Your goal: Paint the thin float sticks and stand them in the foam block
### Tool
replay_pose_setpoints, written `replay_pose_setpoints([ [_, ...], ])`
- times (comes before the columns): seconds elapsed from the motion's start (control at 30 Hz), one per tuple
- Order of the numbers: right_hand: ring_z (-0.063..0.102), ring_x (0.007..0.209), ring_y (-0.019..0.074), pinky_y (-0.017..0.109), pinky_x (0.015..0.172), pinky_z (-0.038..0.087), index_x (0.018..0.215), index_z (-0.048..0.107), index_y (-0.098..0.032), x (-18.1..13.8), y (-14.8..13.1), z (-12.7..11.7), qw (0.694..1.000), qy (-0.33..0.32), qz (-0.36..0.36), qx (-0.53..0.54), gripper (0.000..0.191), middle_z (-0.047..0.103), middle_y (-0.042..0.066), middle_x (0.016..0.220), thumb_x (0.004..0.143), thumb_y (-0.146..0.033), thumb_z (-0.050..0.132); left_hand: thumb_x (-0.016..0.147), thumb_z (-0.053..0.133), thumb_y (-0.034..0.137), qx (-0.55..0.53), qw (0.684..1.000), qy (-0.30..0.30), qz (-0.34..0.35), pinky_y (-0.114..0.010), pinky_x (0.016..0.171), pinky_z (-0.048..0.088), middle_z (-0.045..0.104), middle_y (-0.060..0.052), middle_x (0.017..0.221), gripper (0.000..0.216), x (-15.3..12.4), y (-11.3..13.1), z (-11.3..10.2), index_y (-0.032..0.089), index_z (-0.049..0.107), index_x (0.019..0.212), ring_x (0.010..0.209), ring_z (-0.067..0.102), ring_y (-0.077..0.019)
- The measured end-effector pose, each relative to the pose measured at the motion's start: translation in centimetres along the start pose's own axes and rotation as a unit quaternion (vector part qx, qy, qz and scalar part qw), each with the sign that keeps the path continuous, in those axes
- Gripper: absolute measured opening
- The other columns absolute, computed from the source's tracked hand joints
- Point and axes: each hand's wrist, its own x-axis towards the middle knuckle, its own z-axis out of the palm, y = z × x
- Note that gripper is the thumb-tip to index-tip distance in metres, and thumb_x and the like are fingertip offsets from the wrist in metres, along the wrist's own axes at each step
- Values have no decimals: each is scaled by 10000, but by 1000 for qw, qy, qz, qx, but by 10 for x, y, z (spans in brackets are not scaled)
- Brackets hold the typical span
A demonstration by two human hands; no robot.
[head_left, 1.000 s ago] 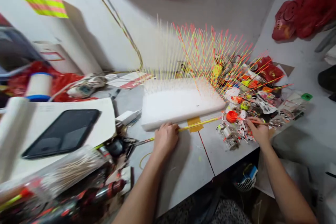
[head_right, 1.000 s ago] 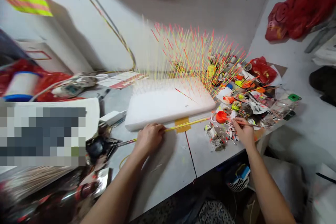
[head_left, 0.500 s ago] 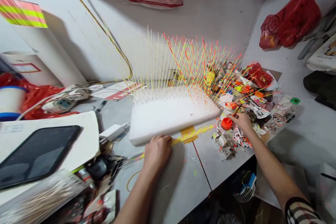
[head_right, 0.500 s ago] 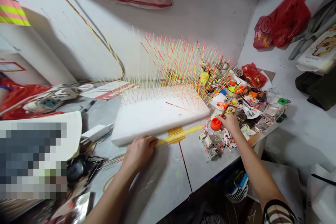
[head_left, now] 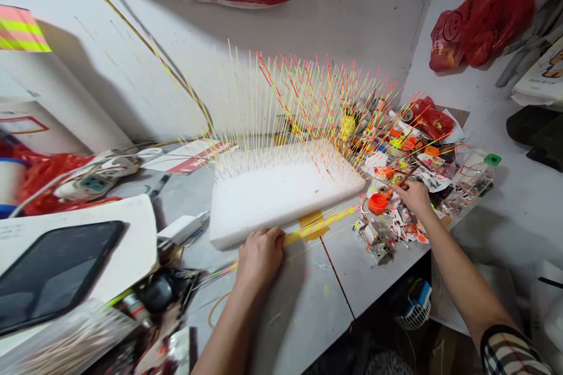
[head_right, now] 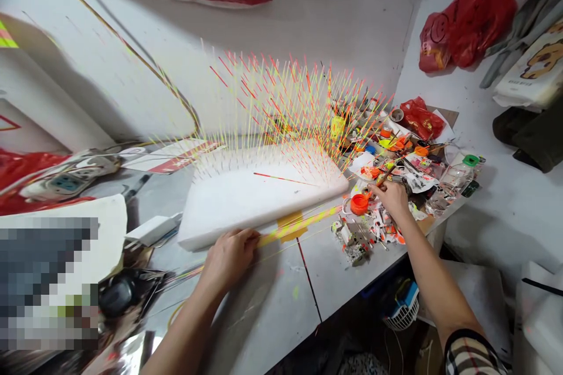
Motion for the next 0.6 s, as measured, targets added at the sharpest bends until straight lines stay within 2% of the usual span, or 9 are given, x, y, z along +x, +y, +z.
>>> replay_pose_setpoints([
  [0.17, 712, 763, 230, 301, 706, 515, 836, 760, -225, -12, -6, -3, 997, -45, -53, 46, 335, 760, 45, 838, 901, -517, 609, 933, 373, 339, -11, 999, -32, -10, -382, 831, 480, 683, -123, 1118, 391, -2, 3, -6, 209, 715, 1071, 1107, 609, -300],
  [0.3, 716, 887, 225, 322, 854, 526, 872, 769, -271, -24, -11, -7, 988, -92, -106, 70, 218, 766, 14, 973, 900, -431, 625, 857, 525, 503, -40, 998, -52, 6, -427, 871, 470, 641, -128, 1208, 445, -4, 4, -10, 224, 667, 1174, 1199, 549, -330],
  [0.43, 706, 963, 250, 369, 925, 514, 858, 770, -288, -31, -10, -15, 984, -103, -125, 75, 221, 765, 16, 974, 910, -413, 596, 781, 616, 460, -46, 996, -76, 9, -459, 906, 443, 589, -141, 1279, 498, -6, 3, -12, 222, 605, 1219, 1243, 501, -340],
  [0.6, 712, 936, 252, 371, 879, 538, 874, 773, -282, -37, -12, -29, 985, -96, -113, 86, 275, 765, 23, 969, 921, -447, 558, 780, 588, 437, -65, 995, -74, 10, -425, 856, 442, 603, -125, 1212, 364, -3, -3, -12, 219, 591, 1071, 1159, 534, -316],
])
